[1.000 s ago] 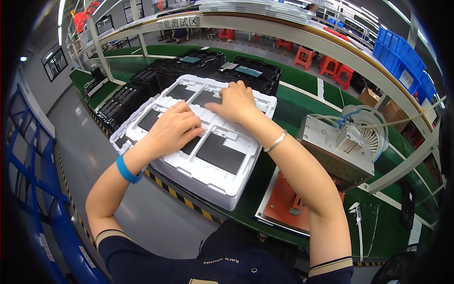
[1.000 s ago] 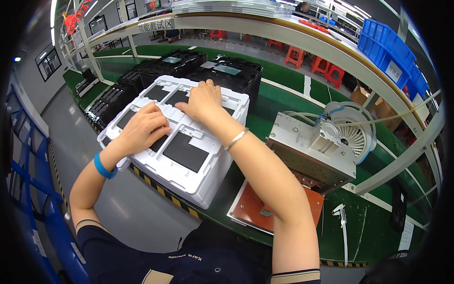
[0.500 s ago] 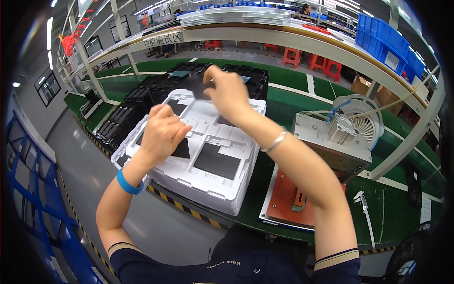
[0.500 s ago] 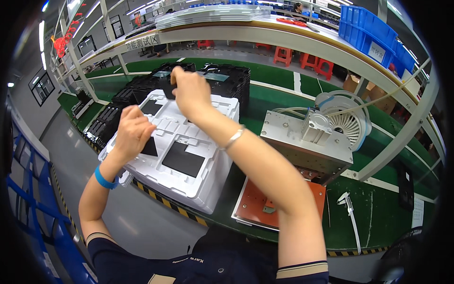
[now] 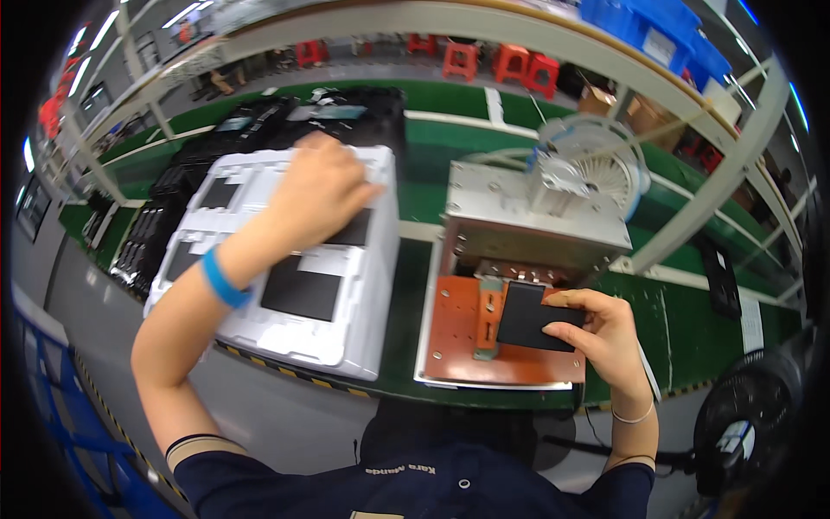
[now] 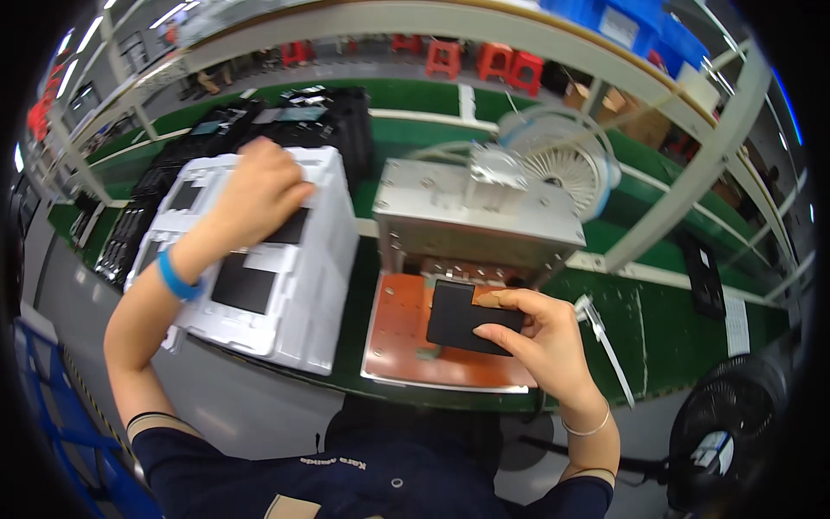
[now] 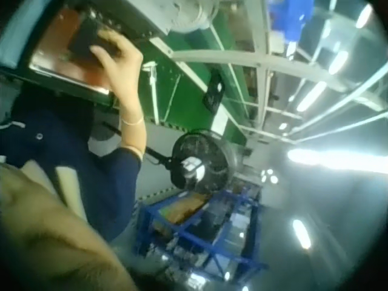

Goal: The person repeatedly picks up small black rectangular components from a white foam tray and places them into a metal jig on a workbench. They press down on the components to secure them within the jig, then remove them and return them to the tray. This cycle is performed multiple times throughout the video.

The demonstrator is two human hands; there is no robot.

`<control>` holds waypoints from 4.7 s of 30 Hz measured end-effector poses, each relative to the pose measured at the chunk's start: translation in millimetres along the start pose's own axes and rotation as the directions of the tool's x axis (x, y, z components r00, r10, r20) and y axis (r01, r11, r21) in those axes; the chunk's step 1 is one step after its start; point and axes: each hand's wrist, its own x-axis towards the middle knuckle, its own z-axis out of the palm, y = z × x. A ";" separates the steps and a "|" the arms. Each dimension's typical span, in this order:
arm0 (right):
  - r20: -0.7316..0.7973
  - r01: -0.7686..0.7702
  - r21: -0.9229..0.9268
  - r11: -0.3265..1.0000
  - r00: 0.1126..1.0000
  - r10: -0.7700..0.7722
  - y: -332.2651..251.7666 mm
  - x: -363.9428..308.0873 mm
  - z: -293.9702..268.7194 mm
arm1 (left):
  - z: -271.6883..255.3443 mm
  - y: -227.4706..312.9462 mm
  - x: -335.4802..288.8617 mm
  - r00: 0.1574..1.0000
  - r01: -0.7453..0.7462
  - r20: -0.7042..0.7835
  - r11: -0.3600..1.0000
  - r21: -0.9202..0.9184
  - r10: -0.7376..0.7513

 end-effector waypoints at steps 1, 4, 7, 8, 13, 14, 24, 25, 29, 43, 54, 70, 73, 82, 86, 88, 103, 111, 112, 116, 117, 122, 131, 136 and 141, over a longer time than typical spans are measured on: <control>-0.002 -0.046 0.025 0.999 0.999 0.046 16.8 -6.5 -3.0 | -12.7 6.1 3.4 0.997 0.031 -0.063 0.999 -0.024 -0.033; -0.008 -0.211 -0.106 0.972 0.977 0.211 45.0 -15.4 -7.8 | -58.3 46.9 7.6 0.991 0.036 -0.133 0.999 0.003 -0.035; -0.089 -0.053 -0.363 0.930 0.996 0.022 59.0 -19.8 7.6 | -68.1 110.8 -23.4 0.988 -0.057 -0.140 0.996 0.066 0.066; -0.080 0.040 -0.453 0.891 0.993 -0.085 60.7 -17.5 14.0 | -71.1 136.1 -46.8 0.986 -0.103 -0.120 0.988 0.116 0.116; -0.022 0.293 -0.607 0.739 0.923 -0.385 73.7 -2.6 24.3 | 16.0 208.8 -54.7 0.993 -0.057 0.070 0.910 -0.411 0.094; 0.003 0.334 -0.576 0.746 0.914 -0.406 75.5 0.3 25.7 | 31.8 212.1 -48.2 0.990 -0.025 0.112 0.896 -0.444 0.083; 0.131 0.327 -0.686 0.650 0.934 -0.332 73.2 6.9 34.3 | 63.8 210.1 -44.0 0.966 0.069 0.245 0.822 -0.565 0.088; 0.126 0.313 -0.703 0.639 0.938 -0.322 73.2 6.5 36.2 | 63.8 210.5 -44.7 0.965 0.072 0.247 0.823 -0.564 0.085; 0.083 0.301 -0.690 0.658 0.936 -0.341 74.2 8.7 35.1 | 63.5 210.1 -44.7 0.967 0.063 0.239 0.829 -0.556 0.087; 0.010 0.174 -0.544 0.821 0.980 -0.200 66.4 -25.4 13.7 | 59.2 204.5 -42.5 0.949 0.120 0.304 0.795 -0.594 0.084; 0.064 0.260 -0.578 0.774 0.959 -0.275 82.0 5.2 4.7 | 65.0 199.6 -14.5 0.909 0.249 0.417 0.792 -0.558 0.009; 0.106 0.258 -0.580 0.773 0.964 -0.243 81.1 12.6 3.3 | 69.3 200.2 -15.7 0.877 0.259 0.480 0.827 -0.499 0.015; 0.116 0.259 -0.591 0.764 0.965 -0.237 80.0 13.1 1.8 | 69.4 200.1 -14.6 0.881 0.243 0.472 0.829 -0.504 0.029; 0.122 0.229 -0.599 0.767 0.973 -0.195 81.9 8.6 1.0 | 72.1 201.4 -20.9 0.886 0.231 0.462 0.829 -0.510 0.037; 0.130 0.240 -0.594 0.768 0.971 -0.203 82.8 10.2 1.4 | 70.0 202.2 -22.4 0.860 0.223 0.507 0.856 -0.466 0.052; 0.124 0.239 -0.580 0.778 0.971 -0.206 82.5 12.1 0.7 | 69.7 202.1 -22.1 0.862 0.219 0.504 0.860 -0.461 0.051; 0.107 0.207 -0.564 0.799 0.978 -0.178 79.1 12.9 1.9 | 70.2 203.3 -18.3 0.880 0.252 0.476 0.837 -0.486 0.012; 0.227 0.217 -0.465 0.859 0.966 -0.121 79.8 20.2 -5.1 | 68.7 200.7 -14.6 0.907 0.263 0.421 0.796 -0.545 -0.011; 0.242 0.205 -0.457 0.866 0.965 -0.101 78.6 21.3 -5.9 | 69.4 201.2 -15.4 0.909 0.263 0.417 0.792 -0.550 -0.012; 0.206 0.169 -0.343 0.924 0.973 -0.101 70.6 22.3 -9.6 | 67.6 201.6 -13.7 0.945 0.216 0.326 0.809 -0.546 -0.032; 0.184 0.136 -0.313 0.940 0.980 -0.081 67.8 21.5 -12.2 | 66.7 201.4 -13.2 0.956 0.191 0.290 0.821 -0.538 -0.032; 0.191 -0.273 0.233 0.934 0.954 0.231 60.6 14.1 -16.8 | 51.4 211.9 -20.9 0.926 0.323 0.165 0.489 -0.810 -0.339; 0.275 -0.062 0.529 0.846 0.956 -0.102 -26.8 25.6 35.2 | -58.8 156.8 -67.1 0.770 0.294 -0.252 0.677 -0.674 -0.586; 0.148 0.630 -0.059 0.774 0.772 -0.618 -35.6 110.2 102.1 | -103.4 13.6 -55.5 0.463 0.646 -0.262 0.524 -0.555 -0.847; 0.245 0.679 -0.261 0.687 0.735 -0.633 -27.9 152.2 172.1 | -46.7 -104.9 -93.5 0.361 0.803 0.135 0.234 -0.548 -0.923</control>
